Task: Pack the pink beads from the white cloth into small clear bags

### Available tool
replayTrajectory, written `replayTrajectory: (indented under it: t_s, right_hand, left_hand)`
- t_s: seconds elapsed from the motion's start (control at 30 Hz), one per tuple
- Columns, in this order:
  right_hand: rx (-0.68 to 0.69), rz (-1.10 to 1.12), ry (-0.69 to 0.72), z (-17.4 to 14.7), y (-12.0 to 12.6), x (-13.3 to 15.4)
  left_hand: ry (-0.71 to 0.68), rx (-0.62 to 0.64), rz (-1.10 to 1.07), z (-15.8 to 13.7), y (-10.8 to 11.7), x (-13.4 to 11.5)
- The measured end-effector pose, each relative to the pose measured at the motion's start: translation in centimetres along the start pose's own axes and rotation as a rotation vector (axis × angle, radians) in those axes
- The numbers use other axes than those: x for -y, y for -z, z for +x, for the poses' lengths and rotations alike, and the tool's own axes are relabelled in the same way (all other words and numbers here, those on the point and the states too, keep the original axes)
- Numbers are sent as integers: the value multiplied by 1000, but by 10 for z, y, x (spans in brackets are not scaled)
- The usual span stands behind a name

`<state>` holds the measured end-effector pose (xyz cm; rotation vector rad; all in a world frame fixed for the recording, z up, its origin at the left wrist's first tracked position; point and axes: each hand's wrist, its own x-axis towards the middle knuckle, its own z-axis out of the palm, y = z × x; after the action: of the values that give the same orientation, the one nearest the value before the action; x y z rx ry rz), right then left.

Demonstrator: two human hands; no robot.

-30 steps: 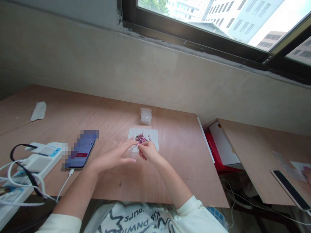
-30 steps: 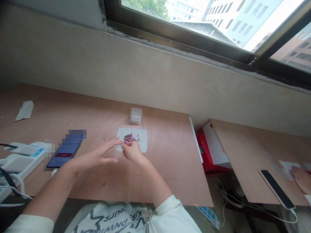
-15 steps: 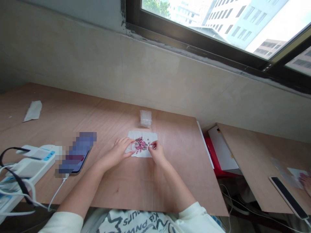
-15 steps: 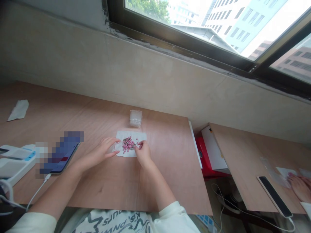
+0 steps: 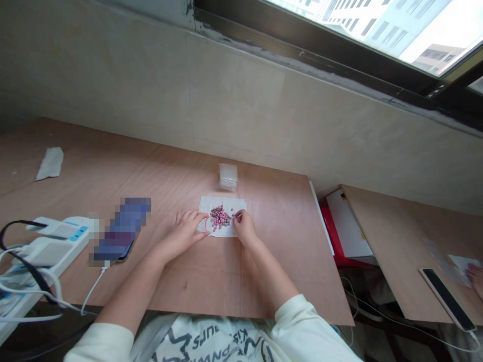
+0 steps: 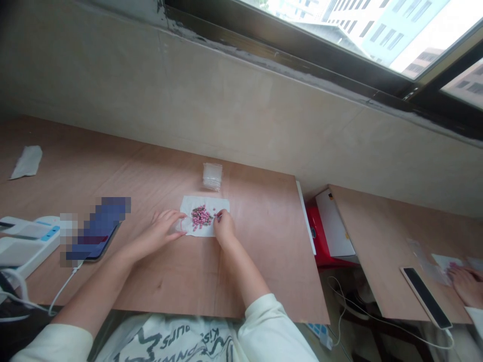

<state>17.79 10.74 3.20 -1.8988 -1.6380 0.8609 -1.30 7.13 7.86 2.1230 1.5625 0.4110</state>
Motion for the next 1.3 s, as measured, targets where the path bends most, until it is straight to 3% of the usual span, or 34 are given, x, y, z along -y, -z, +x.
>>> replayTrajectory:
  t_s: [0.2, 0.43, 0.7, 0.9, 0.97, 1.1, 1.2, 1.3]
  right_hand:
    - [-67, 135, 10, -9, 11, 20]
    - [163, 346, 174, -31, 2, 59]
    - [126, 399, 96, -34, 3, 51]
    - [175, 481, 118, -35, -1, 49]
    - [68, 423, 81, -28, -1, 42]
    - [-131, 103, 3, -9, 0, 23]
    - [-143, -51, 15, 1, -2, 11]
    - [-131, -65, 49, 3, -2, 7]
  left_hand:
    - [6, -2, 15, 6, -3, -1]
    - [36, -34, -8, 9, -9, -6]
    - [25, 6, 31, -1, -13, -5]
    - [52, 28, 114, 2, -13, -9]
    - [50, 12, 121, 4, -12, -7]
    - [57, -18, 131, 8, -8, 0]
    - [66, -16, 140, 10, -7, 4]
    - [82, 0, 140, 11, -8, 6]
